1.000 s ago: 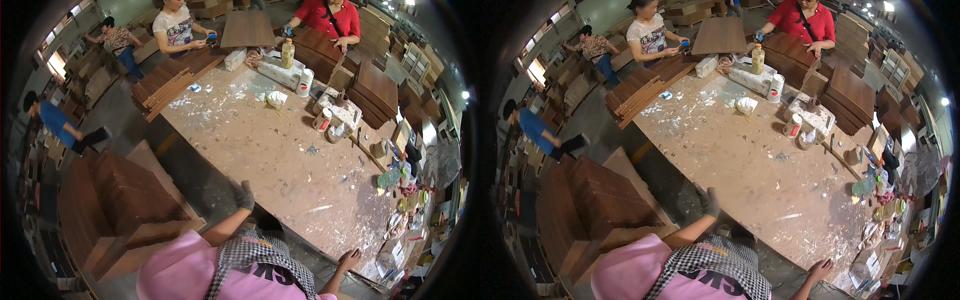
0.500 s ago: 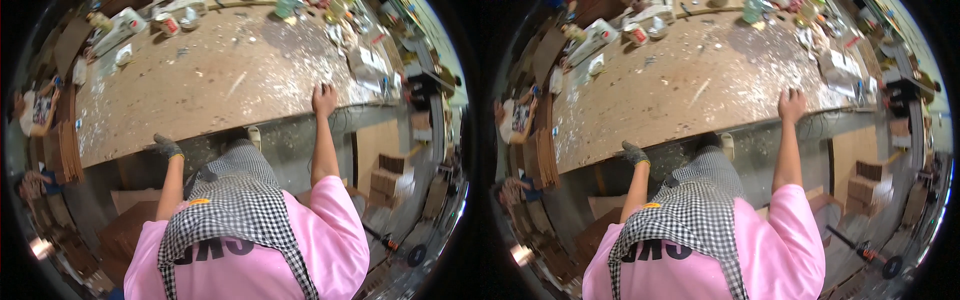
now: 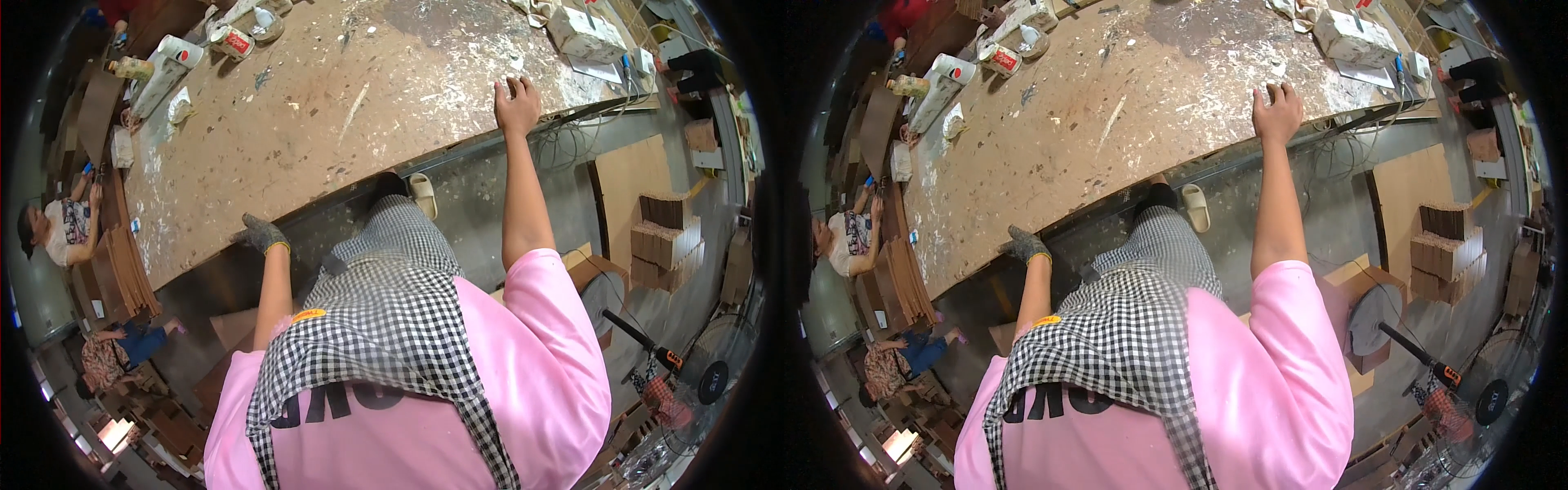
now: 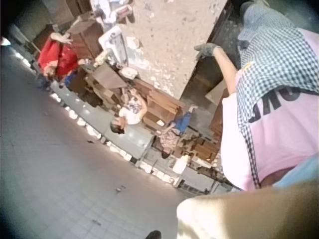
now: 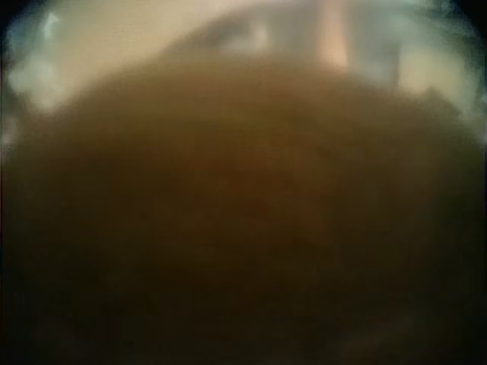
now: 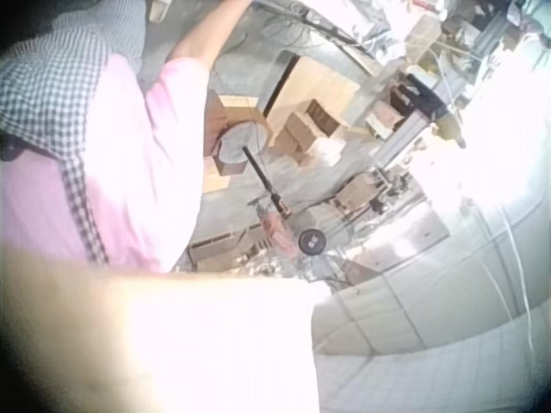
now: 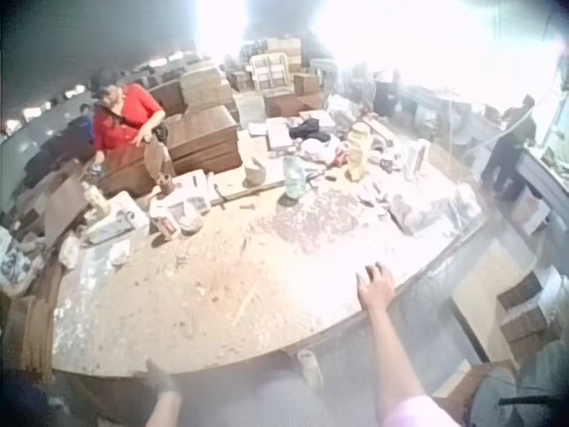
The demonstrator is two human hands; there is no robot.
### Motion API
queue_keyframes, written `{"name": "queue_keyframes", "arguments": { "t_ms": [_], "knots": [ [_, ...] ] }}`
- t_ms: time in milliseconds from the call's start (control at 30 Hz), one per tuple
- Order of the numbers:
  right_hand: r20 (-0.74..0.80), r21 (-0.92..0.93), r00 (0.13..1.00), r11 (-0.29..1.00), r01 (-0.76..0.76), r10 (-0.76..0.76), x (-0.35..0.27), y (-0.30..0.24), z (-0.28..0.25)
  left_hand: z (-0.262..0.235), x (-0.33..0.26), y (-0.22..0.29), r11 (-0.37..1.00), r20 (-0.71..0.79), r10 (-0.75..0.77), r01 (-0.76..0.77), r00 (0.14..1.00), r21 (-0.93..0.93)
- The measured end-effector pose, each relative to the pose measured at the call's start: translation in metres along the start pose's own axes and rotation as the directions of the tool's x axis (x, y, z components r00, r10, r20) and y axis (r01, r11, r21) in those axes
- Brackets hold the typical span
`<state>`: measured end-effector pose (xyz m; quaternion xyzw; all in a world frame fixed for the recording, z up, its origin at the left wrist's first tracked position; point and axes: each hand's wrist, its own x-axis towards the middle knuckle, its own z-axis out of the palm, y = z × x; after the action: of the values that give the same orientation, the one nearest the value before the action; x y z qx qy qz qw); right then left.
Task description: The person wipes down various wooden panels and slats using a cloth, then stacks the cleaned pieces onto a large pile on the floor.
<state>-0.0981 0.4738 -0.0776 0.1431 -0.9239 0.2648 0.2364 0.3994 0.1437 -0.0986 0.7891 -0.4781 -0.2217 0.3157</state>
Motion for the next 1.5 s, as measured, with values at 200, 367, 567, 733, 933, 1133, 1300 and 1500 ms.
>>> {"name": "queue_keyframes", "arguments": {
  "t_ms": [200, 367, 567, 733, 933, 1133, 1300, 1500],
  "knots": [
    [-0.006, -0.038, 1.000, 0.999, -0.005, 0.004, 0.001, 0.007, 0.001, -0.004, -0.019, 0.021, 0.996, 0.040, -0.049, 0.052, 0.998, -0.077],
    [-0.012, -0.046, 1.000, 0.999, 0.016, -0.016, 0.003, 0.007, 0.003, -0.005, -0.017, 0.018, 0.996, 0.062, -0.027, 0.031, 0.998, -0.078],
    [-0.001, -0.044, 1.000, 0.999, 0.006, -0.006, 0.002, -0.001, -0.002, 0.007, -0.011, 0.012, 0.997, -0.089, 0.002, -0.009, 0.996, -0.079],
    [0.030, -0.045, 1.000, 0.999, 0.005, -0.003, 0.002, 0.001, -0.004, 0.004, -0.027, 0.031, 0.988, -0.032, -0.064, 0.059, 0.997, -0.146],
    [0.047, -0.073, 0.999, 0.997, 0.021, -0.017, 0.004, -0.008, -0.009, 0.003, -0.020, 0.022, 0.983, -0.004, -0.093, 0.091, 0.996, -0.159],
    [0.064, -0.076, 0.998, 0.997, 0.012, -0.007, 0.004, -0.010, -0.012, 0.008, -0.014, 0.016, 0.960, 0.044, -0.062, 0.071, 0.997, -0.272],
    [0.063, -0.055, 0.998, 0.998, 0.007, -0.004, 0.007, -0.013, -0.011, 0.005, -0.013, 0.012, 0.971, 0.041, -0.092, 0.099, 0.995, -0.219],
    [0.065, -0.067, 0.998, 0.998, -0.014, 0.018, 0.006, -0.017, -0.014, -0.004, -0.019, 0.025, 0.974, 0.054, -0.061, 0.072, 0.997, -0.214]
  ]
}}
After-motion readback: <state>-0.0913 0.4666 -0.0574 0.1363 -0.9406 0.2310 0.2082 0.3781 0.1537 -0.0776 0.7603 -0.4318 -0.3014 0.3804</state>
